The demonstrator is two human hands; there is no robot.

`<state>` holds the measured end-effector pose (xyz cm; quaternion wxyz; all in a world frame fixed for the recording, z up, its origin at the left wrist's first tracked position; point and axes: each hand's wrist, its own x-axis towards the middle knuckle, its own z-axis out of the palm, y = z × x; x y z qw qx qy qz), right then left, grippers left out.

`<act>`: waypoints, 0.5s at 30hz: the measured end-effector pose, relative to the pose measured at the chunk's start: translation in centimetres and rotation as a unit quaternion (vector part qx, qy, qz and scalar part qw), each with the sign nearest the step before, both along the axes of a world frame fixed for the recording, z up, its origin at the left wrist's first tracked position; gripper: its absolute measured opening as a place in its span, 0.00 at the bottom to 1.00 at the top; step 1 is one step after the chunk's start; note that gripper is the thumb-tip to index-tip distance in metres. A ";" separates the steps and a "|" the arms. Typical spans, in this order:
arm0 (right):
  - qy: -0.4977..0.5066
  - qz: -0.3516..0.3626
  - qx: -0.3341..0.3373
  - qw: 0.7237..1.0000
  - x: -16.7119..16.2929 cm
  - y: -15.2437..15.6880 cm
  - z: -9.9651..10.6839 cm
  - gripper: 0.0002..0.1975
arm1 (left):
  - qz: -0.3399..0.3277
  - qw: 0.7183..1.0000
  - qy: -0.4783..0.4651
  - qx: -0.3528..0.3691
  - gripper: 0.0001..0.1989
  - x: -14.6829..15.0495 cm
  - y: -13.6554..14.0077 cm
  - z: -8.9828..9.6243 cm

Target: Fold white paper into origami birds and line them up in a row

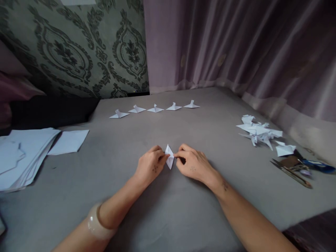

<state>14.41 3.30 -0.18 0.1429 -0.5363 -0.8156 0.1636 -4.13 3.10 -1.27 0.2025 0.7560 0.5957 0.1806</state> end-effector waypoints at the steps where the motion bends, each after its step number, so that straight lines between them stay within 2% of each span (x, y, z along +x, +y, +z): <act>1: 0.013 -0.005 0.004 1.000 -0.1 0.0 -0.1 0.11 | 0.018 0.999 -0.029 -0.005 0.12 -0.1 0.3 -0.3; 3: 0.036 -0.014 0.007 0.999 -0.4 0.2 -0.5 0.09 | 0.039 0.997 -0.070 -0.016 0.07 -0.2 0.8 -0.8; 6: 0.064 -0.027 0.002 0.998 -0.6 0.5 -1.0 0.07 | 0.044 0.993 -0.101 -0.032 0.09 -0.3 0.9 -1.1; 11: 0.124 -0.053 -0.011 0.991 -0.8 1.0 -1.7 0.06 | 0.041 0.986 -0.154 -0.044 0.06 -0.4 0.9 -1.1; 13: 0.167 -0.069 -0.039 0.983 -0.9 1.2 -1.9 0.10 | 0.041 0.978 -0.199 -0.051 0.07 -0.3 0.9 -1.2; 15: 0.228 -0.076 -0.087 0.967 -0.9 1.3 -1.9 0.14 | 0.041 0.955 -0.285 -0.075 0.10 -0.2 1.0 -1.3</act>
